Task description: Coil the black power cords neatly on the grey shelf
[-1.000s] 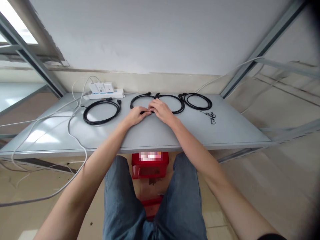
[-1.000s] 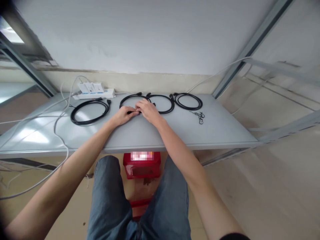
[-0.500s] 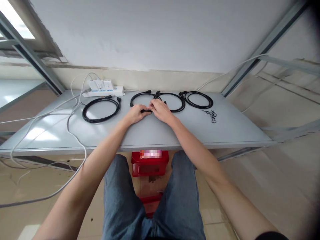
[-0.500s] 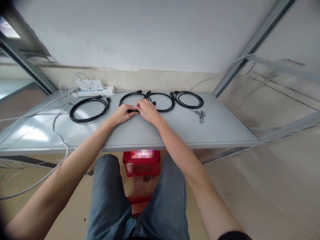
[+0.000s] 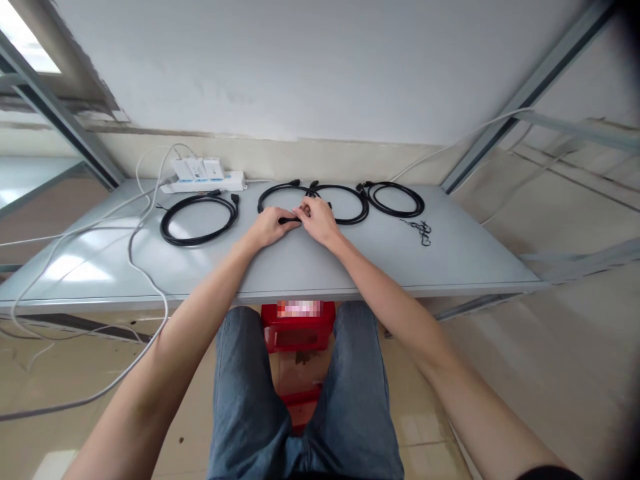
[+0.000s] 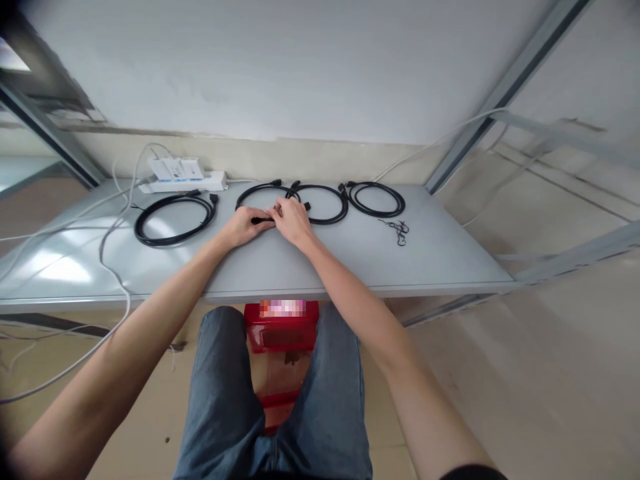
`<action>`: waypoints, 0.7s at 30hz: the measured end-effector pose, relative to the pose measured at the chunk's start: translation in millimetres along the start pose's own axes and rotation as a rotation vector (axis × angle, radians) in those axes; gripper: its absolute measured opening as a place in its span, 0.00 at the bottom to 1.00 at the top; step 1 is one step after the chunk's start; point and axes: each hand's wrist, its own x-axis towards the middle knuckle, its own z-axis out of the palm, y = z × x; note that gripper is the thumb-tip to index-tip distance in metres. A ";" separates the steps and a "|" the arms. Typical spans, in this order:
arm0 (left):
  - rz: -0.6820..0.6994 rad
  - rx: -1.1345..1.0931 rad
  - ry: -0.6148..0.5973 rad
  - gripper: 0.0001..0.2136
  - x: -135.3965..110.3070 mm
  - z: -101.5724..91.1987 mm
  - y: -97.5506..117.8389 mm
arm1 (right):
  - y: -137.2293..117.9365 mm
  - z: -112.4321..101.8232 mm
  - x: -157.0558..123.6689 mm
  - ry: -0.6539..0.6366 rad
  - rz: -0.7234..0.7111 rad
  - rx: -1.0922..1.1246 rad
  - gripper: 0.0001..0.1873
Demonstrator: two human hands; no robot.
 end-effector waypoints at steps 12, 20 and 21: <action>-0.003 0.071 0.002 0.16 -0.9 -2.7 2.7 | -13.5 -1.7 -2.7 0.088 0.113 -0.079 0.15; 0.002 0.014 -0.004 0.17 -0.9 -0.6 -0.2 | -9.4 -6.5 -1.9 0.000 -0.068 -0.065 0.10; 0.002 0.005 -0.008 0.17 -1.0 -0.8 0.2 | -7.6 -8.1 -1.6 -0.017 -0.099 -0.030 0.10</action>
